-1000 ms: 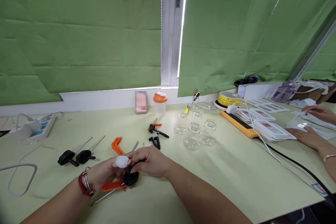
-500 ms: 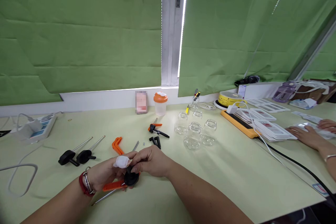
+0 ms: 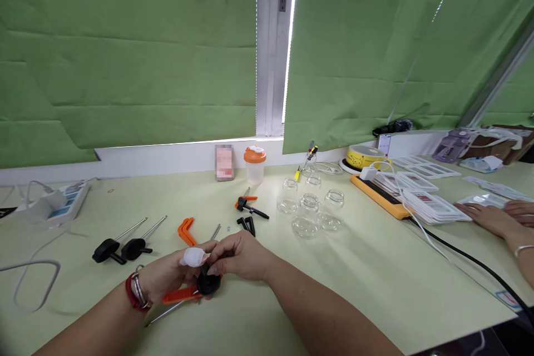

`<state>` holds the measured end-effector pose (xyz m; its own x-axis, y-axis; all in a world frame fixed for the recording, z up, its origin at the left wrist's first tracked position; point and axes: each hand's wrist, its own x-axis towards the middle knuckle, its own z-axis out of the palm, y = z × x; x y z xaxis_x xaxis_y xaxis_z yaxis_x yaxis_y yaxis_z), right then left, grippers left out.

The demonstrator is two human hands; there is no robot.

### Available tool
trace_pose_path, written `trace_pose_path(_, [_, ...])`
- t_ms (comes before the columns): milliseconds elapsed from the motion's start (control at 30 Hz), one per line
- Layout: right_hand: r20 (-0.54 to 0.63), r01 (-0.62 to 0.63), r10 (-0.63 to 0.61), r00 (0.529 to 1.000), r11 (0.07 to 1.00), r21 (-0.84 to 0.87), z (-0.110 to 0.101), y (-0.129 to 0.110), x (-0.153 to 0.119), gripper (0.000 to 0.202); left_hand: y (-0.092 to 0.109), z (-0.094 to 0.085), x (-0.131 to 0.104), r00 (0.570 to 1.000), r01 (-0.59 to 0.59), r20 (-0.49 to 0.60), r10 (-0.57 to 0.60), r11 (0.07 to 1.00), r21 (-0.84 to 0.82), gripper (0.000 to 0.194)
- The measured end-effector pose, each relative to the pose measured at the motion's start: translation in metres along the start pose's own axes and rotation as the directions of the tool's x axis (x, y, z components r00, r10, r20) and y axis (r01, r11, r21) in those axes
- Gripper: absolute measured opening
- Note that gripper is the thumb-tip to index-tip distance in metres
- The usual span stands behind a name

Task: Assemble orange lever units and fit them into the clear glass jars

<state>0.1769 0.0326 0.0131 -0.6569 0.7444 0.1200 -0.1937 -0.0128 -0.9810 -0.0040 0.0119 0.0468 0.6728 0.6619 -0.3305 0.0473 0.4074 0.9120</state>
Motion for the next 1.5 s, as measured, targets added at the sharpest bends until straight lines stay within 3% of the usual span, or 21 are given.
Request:
trace_pose_path(267, [0.011,-0.006,0.005,1.000,0.998,0.062,0.0009,0.0048,0.0015,0.024,-0.0005,-0.0002,-0.0001,0.999,0.014,-0.029,-0.014,1.000,-0.015,0.020])
trace_pose_path(733, [-0.034,-0.055,0.053,0.998,0.998,-0.037,0.0001,0.0032,-0.0003,0.034,-0.0006,-0.0023,-0.0006,0.999,0.032,-0.010,-0.032,0.999,0.007,0.028])
trace_pose_path(1067, [0.011,0.073,-0.073,0.997,0.990,-0.118,0.0014,-0.0004,-0.0017,0.027,0.0015,-0.0002,-0.0007,1.000,0.028,0.006,-0.028,1.000,-0.010,0.027])
trace_pose_path(1333, [-0.033,-0.010,0.008,0.999,0.998,-0.065,0.0025,-0.0003,-0.0020,0.032,0.0018,0.0008,-0.0013,0.998,0.056,-0.038,-0.056,0.998,-0.008,0.031])
trace_pose_path(1500, [-0.047,-0.015,0.012,0.999,0.998,-0.057,0.0038,-0.0027,-0.0020,0.034,-0.0006,-0.0019,-0.0004,0.997,0.071,-0.009,-0.071,0.997,-0.022,0.032])
